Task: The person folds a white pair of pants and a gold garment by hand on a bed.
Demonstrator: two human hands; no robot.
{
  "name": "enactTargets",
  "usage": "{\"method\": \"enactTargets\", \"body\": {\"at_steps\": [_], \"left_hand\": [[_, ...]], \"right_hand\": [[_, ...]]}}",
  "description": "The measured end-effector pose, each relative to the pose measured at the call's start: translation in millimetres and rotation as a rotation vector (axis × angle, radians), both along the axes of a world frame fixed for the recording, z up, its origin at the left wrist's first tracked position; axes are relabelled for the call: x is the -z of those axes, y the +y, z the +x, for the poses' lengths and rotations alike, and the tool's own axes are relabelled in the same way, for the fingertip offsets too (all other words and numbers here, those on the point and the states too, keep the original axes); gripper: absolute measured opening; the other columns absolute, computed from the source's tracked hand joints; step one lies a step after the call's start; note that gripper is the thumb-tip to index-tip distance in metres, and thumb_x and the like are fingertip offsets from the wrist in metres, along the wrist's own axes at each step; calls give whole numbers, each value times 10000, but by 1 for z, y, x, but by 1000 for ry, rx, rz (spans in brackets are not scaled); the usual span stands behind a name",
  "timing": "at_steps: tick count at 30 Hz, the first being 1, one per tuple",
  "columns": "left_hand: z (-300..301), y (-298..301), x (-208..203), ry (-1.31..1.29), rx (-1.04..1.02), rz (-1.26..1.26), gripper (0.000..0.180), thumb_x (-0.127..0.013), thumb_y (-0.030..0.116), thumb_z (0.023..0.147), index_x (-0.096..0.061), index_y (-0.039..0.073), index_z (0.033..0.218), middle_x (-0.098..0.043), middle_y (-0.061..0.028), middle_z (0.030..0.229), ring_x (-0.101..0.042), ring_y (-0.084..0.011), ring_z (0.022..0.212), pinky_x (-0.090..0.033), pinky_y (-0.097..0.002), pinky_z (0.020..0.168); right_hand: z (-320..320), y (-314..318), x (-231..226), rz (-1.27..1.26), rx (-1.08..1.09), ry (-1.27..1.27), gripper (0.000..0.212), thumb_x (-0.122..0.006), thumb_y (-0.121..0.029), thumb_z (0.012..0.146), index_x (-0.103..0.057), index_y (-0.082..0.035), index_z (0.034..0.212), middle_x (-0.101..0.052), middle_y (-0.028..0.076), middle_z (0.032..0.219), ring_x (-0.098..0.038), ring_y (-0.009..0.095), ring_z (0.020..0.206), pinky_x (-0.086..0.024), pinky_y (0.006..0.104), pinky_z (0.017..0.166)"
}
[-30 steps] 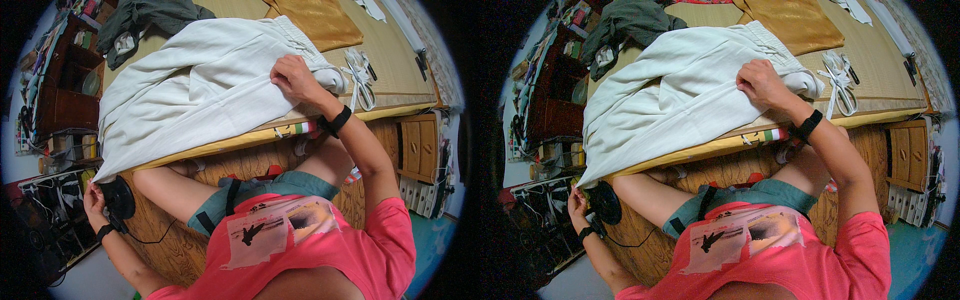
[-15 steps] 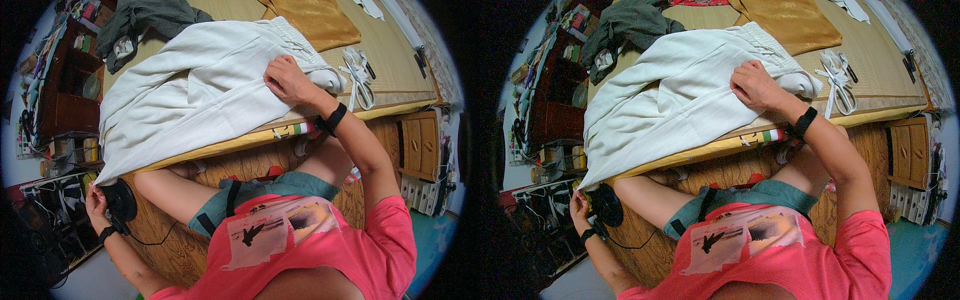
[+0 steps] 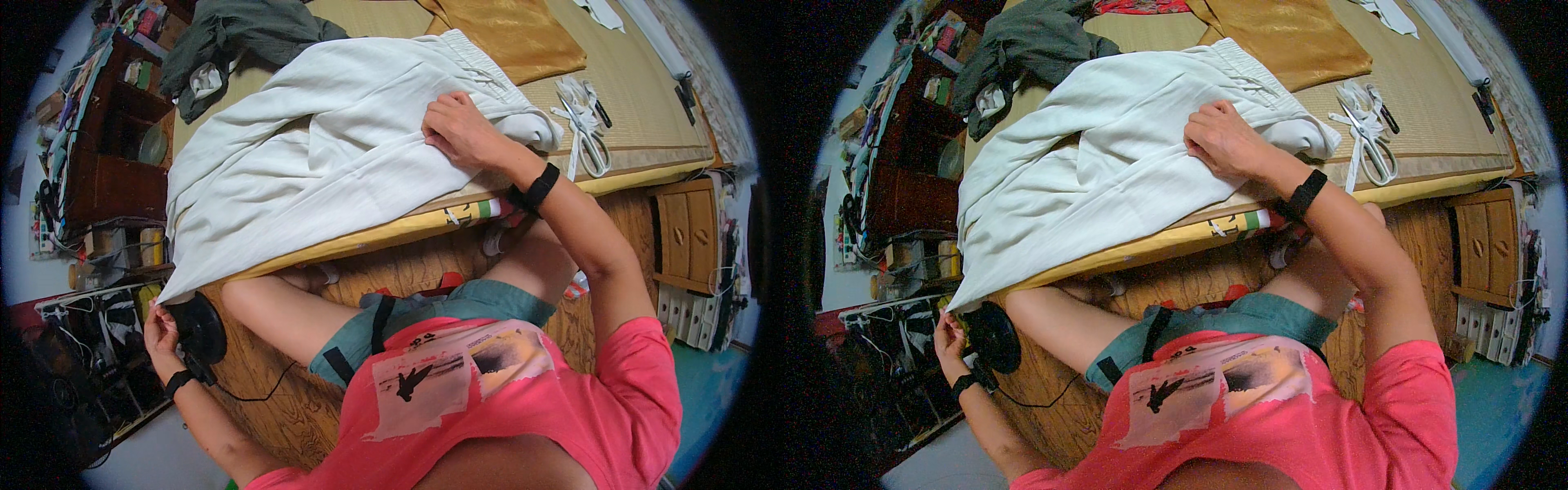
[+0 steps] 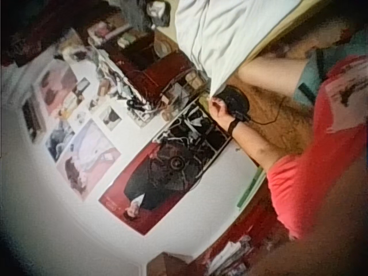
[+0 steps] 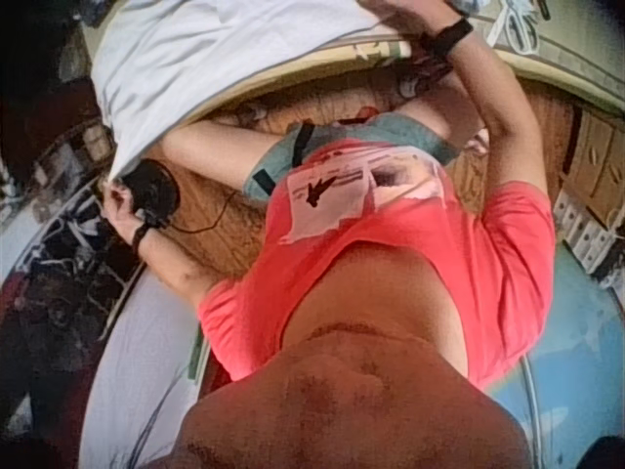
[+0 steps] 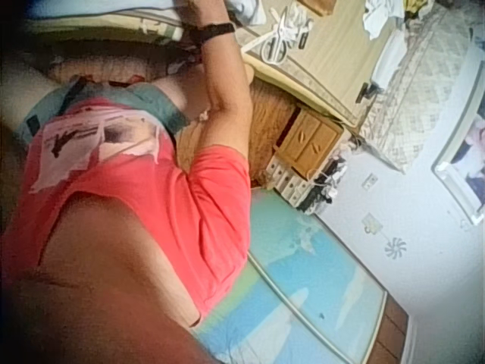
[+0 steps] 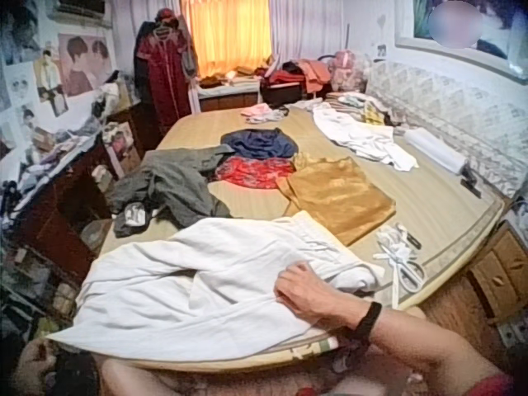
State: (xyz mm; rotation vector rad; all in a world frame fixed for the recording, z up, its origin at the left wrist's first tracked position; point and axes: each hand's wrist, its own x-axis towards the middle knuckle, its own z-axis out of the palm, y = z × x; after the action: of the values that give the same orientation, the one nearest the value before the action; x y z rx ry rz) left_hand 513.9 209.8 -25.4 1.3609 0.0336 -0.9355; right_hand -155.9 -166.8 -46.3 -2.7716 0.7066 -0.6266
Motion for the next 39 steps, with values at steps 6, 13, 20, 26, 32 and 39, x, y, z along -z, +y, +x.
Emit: {"method": "enactTargets", "body": {"at_steps": [6,13,20,26,32,39], "left_hand": [[-22,0,-15,-19,-78,24,218,-555,85,1026,-584,-7,1221,-616,-44,837,-582,-110,693,-514,-225,592],[-7,18,-9,-90,-17,4,258,-546,86,1032,-559,-28,1263,-586,-36,820,-567,-98,690,-498,-219,580],[-10,26,-39,-81,-13,-141,280,-557,104,1033,-541,-33,1277,-571,-40,804,-557,-98,696,-485,-224,586],[-21,70,-114,-452,30,-313,406,-599,83,1006,-472,-44,1371,-614,-94,1009,-586,-116,835,-520,-211,693],[-91,68,-195,-945,-49,-53,386,-626,151,1006,-531,-41,1327,-621,-62,1010,-569,-98,827,-498,-210,733],[-45,-70,-185,-818,217,-37,190,-562,218,1045,-605,34,1023,-530,23,838,-482,-79,744,-400,-221,693]], "right_hand": [[-18,15,-26,-119,4,2,159,-682,-66,793,-542,-87,865,-541,72,882,-540,275,929,-386,395,898],[-35,45,-77,-146,-3,-121,196,-651,6,776,-507,-59,893,-546,83,905,-572,291,796,-480,352,631],[-60,77,-90,258,125,-234,195,-602,73,837,-510,-50,958,-534,132,793,-581,305,662,-467,355,558],[-84,106,-147,195,132,-286,141,-625,82,857,-597,-14,957,-603,105,815,-577,231,607,-473,328,555],[-99,96,-210,14,76,-234,100,-695,8,857,-648,16,944,-617,87,851,-588,145,695,-464,265,568],[-62,-59,-196,140,271,-195,243,-625,-246,999,-660,-8,962,-683,52,747,-658,116,706,-534,284,655]]}}
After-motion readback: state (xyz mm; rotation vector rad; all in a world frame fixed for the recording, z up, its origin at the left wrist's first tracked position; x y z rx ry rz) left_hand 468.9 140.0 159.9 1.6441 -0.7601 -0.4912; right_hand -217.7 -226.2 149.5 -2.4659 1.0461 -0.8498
